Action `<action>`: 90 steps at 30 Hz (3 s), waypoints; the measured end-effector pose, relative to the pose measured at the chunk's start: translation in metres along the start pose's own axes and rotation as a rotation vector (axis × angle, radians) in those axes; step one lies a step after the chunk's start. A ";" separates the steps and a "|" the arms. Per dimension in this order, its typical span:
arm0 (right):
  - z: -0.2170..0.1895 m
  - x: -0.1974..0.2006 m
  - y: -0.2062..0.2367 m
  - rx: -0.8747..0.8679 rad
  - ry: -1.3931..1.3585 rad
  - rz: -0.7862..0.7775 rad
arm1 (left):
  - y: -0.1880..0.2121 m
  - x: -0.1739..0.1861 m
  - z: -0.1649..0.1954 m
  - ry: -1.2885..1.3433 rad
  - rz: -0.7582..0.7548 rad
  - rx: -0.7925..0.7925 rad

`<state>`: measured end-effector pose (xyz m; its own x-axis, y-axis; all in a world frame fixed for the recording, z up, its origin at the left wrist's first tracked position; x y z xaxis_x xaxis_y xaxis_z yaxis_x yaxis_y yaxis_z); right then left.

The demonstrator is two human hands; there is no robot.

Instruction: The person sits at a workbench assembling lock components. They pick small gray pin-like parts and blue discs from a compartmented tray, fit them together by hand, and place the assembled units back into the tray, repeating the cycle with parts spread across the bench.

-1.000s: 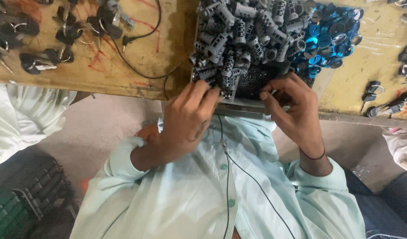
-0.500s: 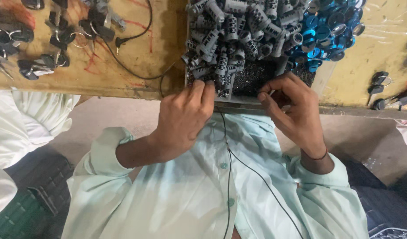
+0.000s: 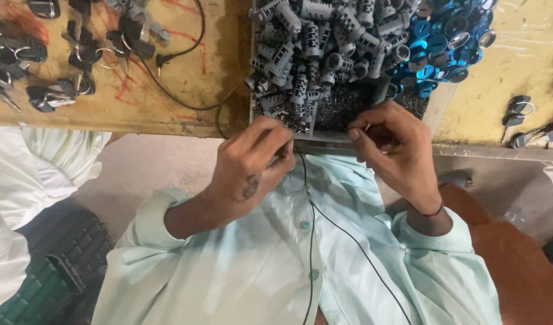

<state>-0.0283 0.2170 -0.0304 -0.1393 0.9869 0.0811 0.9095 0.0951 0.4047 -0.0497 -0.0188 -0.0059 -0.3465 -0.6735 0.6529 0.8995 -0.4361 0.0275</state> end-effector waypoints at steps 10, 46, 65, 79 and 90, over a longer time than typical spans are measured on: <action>0.015 0.006 0.015 -0.132 -0.512 -0.122 | -0.019 -0.042 0.025 0.723 -0.001 -0.023; -0.010 0.000 0.014 -0.181 -0.762 -0.140 | -0.035 -0.043 0.026 0.627 -0.299 0.156; -0.032 0.038 0.026 0.196 0.247 0.178 | -0.026 -0.057 0.028 0.537 -0.191 0.021; -0.021 0.007 0.036 0.363 0.068 0.032 | -0.013 -0.096 0.015 1.292 -0.407 0.400; 0.017 0.001 0.045 0.187 -0.372 0.100 | -0.018 -0.070 0.024 1.021 -0.222 0.169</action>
<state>0.0192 0.2244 -0.0272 0.0731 0.9690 -0.2361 0.9714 -0.0155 0.2369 -0.0355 0.0509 -0.0342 -0.4960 -0.8056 -0.3239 0.7869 -0.5748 0.2245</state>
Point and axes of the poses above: each hand's wrist, its own y-axis away from the middle knuckle, its own x-axis out of the back of the hand, z = x × y, the point moved 5 cm from there along -y, towards the middle knuckle, and after that the axes turned 11 degrees about -y, right-handed, at the moved point
